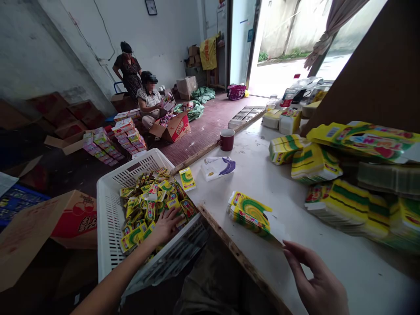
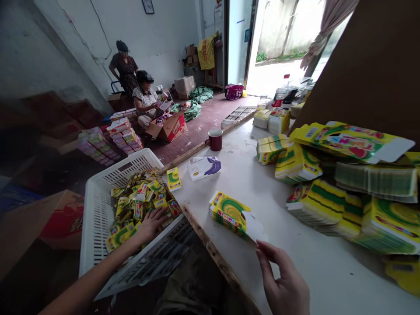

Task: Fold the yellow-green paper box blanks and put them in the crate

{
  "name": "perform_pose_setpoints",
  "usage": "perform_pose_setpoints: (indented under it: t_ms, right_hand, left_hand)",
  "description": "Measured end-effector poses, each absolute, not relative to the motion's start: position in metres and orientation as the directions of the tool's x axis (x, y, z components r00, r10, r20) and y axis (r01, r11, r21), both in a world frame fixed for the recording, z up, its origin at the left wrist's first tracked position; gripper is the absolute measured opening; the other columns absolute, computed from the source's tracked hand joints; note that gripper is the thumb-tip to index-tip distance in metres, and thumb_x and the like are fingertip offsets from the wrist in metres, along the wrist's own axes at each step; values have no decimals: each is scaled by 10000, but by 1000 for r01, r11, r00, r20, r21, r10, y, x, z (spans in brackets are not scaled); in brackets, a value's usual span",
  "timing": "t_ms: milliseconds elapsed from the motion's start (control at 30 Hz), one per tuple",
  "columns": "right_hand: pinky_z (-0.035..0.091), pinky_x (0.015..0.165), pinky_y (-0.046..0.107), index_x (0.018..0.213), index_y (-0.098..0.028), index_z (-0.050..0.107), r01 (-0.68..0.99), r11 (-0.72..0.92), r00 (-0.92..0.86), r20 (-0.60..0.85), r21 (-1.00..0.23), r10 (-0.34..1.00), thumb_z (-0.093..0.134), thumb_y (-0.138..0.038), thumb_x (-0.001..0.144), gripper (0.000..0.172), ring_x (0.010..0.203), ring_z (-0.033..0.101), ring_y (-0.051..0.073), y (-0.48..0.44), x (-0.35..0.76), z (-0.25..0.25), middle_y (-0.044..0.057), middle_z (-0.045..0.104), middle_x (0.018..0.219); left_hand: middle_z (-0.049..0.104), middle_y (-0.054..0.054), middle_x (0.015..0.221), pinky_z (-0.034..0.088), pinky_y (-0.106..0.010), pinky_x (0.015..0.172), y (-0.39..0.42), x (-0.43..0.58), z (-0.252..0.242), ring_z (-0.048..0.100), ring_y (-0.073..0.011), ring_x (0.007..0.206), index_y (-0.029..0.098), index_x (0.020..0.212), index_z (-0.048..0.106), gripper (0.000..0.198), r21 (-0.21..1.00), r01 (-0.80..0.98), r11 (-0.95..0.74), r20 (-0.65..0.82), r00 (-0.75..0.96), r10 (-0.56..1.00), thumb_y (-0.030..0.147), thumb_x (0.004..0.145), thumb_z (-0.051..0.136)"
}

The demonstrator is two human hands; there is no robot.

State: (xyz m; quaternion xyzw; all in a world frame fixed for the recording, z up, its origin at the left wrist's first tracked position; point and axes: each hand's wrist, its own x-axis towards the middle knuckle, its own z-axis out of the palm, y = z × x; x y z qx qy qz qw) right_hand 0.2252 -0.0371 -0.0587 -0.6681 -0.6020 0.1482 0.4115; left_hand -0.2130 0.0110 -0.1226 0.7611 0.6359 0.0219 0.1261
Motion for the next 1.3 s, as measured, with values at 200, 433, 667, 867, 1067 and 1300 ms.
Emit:
perform_pose_setpoints:
  t_ms: [200,433,667,867,1067,1300]
  right_hand:
    - [478,384,239,917,-231,729,674,-93,336,192,-733,922,556,-573,773,410,597,698,202,-32,230,-62,54,762,847]
    - [505,438,288,906,-226,739,671,-186,402,141,-718,905,547,-611,728,465,595,682,224,-31,230,-58,60,744,811]
    - [494,433,293,915,-215,714,732,-152,409,250,-664,878,513,-610,805,457,578,659,217,-26,219,-39,81,738,830]
    - [447,366,207,1027,-241,680,782,235,39,422,-577,906,561,-404,893,242,707,695,181,1,210,-31,54,737,923]
    - [527,550,224,1034,-233,661,764,326,-17,488,-557,873,562,-293,920,162,783,694,174,6,210,-25,50,720,937]
    - [537,740,324,1025,-206,649,717,216,74,381,-663,922,573,-232,912,139,813,667,205,7,202,-18,63,694,929]
  left_hand:
    - [368,-125,1541,123,-597,1156,60,-290,-125,245,-351,1449,254,1299,580,544,52,999,-7,-76,11,997,342,772,687]
    - [340,-341,1465,240,-748,1008,125,-330,-80,233,-509,1392,29,1327,475,536,-7,906,423,200,-413,889,228,833,536]
    - [197,-138,1597,197,-463,1181,144,-227,-44,150,-283,1475,167,1411,382,611,-42,994,-98,214,105,971,93,810,468]
    - [485,-56,1440,248,-429,1156,154,-187,-31,412,-237,1351,273,1234,556,670,-49,891,-451,-22,450,893,10,619,586]
    - [641,-98,1160,350,-456,1084,109,-228,-13,584,-265,1126,206,1117,594,383,-52,931,-362,35,364,931,149,743,535]
    - [574,-105,1315,519,-398,897,41,-314,-49,605,-287,1126,198,1250,491,424,5,999,52,96,-52,994,194,835,407]
